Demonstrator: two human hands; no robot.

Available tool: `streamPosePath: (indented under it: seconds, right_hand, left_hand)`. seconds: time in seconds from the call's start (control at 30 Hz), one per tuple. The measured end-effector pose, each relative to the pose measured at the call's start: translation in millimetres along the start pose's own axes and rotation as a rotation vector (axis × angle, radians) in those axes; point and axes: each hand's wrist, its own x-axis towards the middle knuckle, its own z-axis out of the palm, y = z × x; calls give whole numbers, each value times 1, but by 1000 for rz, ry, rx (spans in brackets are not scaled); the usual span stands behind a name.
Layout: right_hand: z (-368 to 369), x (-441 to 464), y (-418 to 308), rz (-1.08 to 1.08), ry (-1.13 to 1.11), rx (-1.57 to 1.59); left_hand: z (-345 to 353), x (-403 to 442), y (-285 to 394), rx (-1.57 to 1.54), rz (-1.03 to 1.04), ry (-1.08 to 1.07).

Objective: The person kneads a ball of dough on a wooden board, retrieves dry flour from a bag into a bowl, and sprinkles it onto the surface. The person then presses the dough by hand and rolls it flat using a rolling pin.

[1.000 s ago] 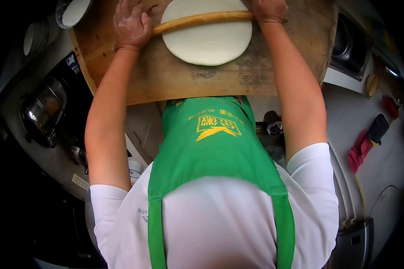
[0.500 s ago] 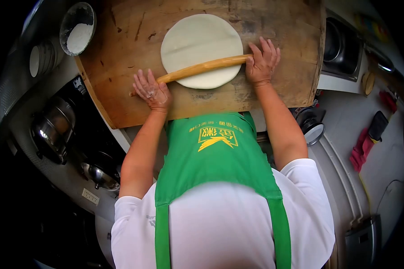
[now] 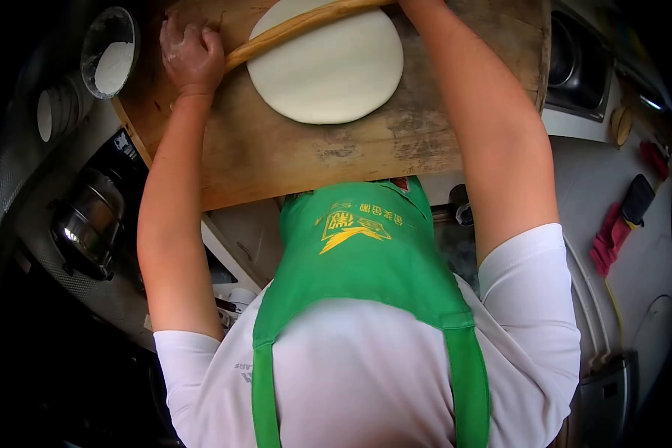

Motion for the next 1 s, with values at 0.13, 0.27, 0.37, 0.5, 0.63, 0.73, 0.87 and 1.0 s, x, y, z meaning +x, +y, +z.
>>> streamPosePath:
  seconds: [0.13, 0.27, 0.37, 0.5, 0.63, 0.73, 0.87, 1.0]
  right_hand:
    - [-12, -37, 6, 9, 63, -35]
    - [-32, -144, 51, -278, 186, -13]
    - [-57, -203, 69, -223, 27, -64]
    - [-46, -188, 64, -236, 104, -79]
    - [-31, -114, 44, -301, 121, -52]
    - [-6, -57, 29, -93, 54, -33]
    - [1, 6, -4, 58, -15, -78]
    - [-2, 14, -18, 19, -369, -201]
  left_hand:
    - [-2, -30, 14, 30, -155, 127]
    - [-29, -128, 73, -11, -266, -136]
    - [-33, -200, 100, -8, -282, -193]
    - [-23, -185, 84, 17, -225, -170]
    - [-9, -105, 54, 22, -141, -110]
    - [-9, -40, 39, 18, -151, -89]
    - [10, 26, 3, 90, -117, -4]
    - [20, 49, -10, 16, -157, 50]
